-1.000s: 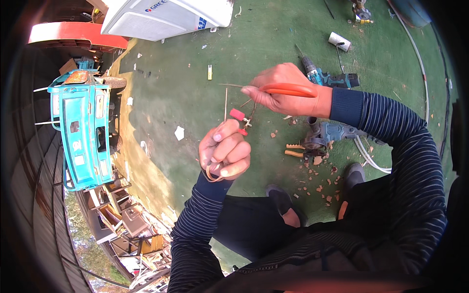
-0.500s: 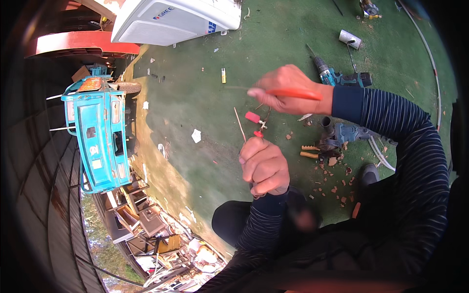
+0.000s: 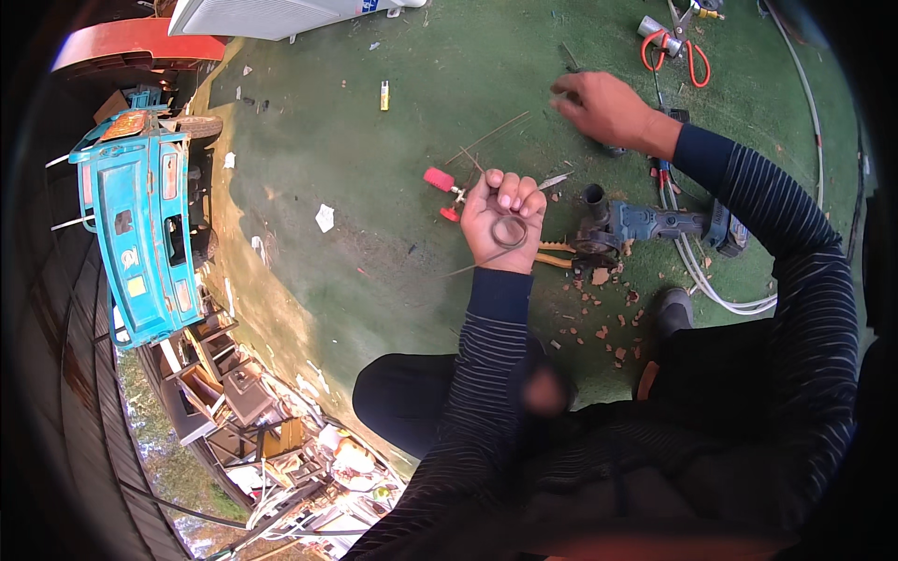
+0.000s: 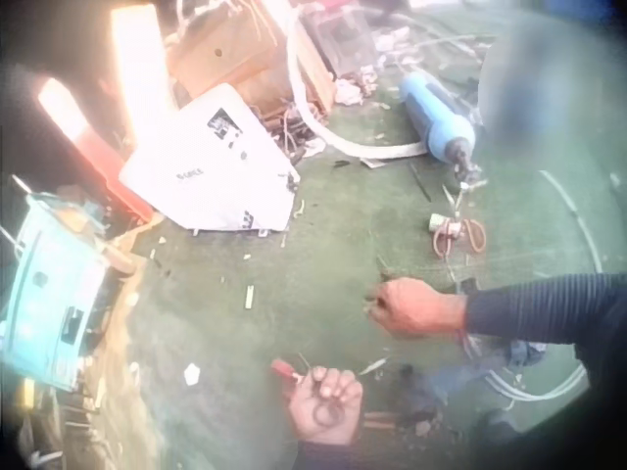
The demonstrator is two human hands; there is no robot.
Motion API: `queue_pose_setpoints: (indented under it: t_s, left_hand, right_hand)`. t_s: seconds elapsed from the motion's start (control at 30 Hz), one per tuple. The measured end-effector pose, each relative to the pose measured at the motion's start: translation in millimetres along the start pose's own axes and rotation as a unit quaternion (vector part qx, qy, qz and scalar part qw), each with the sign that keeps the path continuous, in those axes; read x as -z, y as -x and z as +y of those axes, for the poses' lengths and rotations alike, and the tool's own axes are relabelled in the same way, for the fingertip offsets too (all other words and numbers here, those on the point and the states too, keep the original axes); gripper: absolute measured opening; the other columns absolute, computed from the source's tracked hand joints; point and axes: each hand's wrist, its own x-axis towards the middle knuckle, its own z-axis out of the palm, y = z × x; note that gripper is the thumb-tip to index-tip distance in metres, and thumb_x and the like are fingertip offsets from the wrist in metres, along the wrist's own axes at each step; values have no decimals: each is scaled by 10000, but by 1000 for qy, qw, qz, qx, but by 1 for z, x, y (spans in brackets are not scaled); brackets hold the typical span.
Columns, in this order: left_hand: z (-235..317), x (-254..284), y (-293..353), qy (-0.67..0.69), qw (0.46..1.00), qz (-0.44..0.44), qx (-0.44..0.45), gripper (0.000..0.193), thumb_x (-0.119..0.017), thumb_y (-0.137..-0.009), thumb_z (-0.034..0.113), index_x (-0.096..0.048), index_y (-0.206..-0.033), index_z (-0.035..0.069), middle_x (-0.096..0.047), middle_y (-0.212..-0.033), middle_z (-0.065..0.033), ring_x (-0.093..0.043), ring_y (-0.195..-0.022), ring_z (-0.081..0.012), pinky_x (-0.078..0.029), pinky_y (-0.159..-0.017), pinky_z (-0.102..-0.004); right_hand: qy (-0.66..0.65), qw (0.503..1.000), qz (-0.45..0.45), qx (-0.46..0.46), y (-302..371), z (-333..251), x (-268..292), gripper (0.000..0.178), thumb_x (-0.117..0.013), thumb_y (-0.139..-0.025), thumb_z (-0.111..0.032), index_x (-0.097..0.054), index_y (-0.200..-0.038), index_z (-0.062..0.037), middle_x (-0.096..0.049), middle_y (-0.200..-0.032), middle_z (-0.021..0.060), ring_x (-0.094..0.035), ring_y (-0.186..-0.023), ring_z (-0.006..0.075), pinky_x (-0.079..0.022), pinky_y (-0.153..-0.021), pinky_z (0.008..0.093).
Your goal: The person sits on the floor and uses a blowtorch to heat a small metal rod. They manipulate the rod with pliers and a lighter, applying heat to a specific section while surrounded by various tools and scrap materials.
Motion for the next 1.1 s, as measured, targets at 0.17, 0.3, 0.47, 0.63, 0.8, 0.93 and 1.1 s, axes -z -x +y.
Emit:
queue_pose_setpoints:
  t_s: [0.17,0.3,0.47,0.63,0.8,0.93,1.1]
  left_hand:
    - [-29,30,-35,-163,977,138,-24,280,-458,-1073,273,-582,-919,75,-494,-729,1,-485,-657,-128,-438,-612,-308]
    - [-31,38,-42,-312,927,202,-39,399,-434,-1105,386,-618,-969,60,-516,-738,9,-486,-645,-100,-421,-570,-270]
    - [18,102,-54,-551,780,292,-50,407,-569,-1063,378,-681,-931,10,-571,-729,7,-476,-583,-92,-376,-500,-266]
    - [105,178,-67,-690,461,512,-221,671,-813,-841,451,-611,-1093,-137,-724,-998,-229,-711,-962,-356,-531,-901,-426]
    - [127,152,-82,-808,392,440,-24,734,-762,-764,594,-707,-1039,-85,-746,-989,-251,-728,-990,-369,-539,-904,-423]
    - [119,130,-81,-860,328,389,-28,473,-706,-797,515,-791,-867,55,-764,-860,-170,-744,-857,-358,-560,-789,-446]
    - [83,96,-91,-887,289,327,-150,403,-721,-814,477,-796,-928,98,-765,-839,-136,-740,-833,-347,-557,-758,-444]
  right_hand:
    - [-440,806,-276,-285,-5,-62,-56,322,-658,-1009,-301,-753,-877,-23,-665,-666,70,-629,-595,168,-520,-572,358]
    - [-471,816,-170,-289,-21,-58,-80,273,-619,-1024,-227,-715,-841,-48,-619,-664,13,-562,-518,120,-476,-502,305]
    - [-537,772,-69,-333,-83,-15,-26,261,-545,-1074,-246,-665,-1126,-20,-602,-790,-22,-538,-622,45,-497,-578,231]
    - [-469,852,129,-190,-110,4,46,238,-598,-1030,-166,-692,-1202,-31,-718,-856,41,-608,-622,140,-484,-556,286]
    - [-154,966,166,121,-77,15,46,199,-639,-989,-182,-724,-947,-7,-731,-860,70,-679,-713,225,-524,-611,383]
    - [46,977,73,195,-43,28,12,167,-663,-959,-117,-742,-1094,-56,-711,-995,145,-685,-877,380,-561,-769,441]
    - [87,978,8,188,-33,46,8,162,-665,-920,-105,-743,-1060,-80,-702,-957,124,-688,-881,359,-558,-753,450]
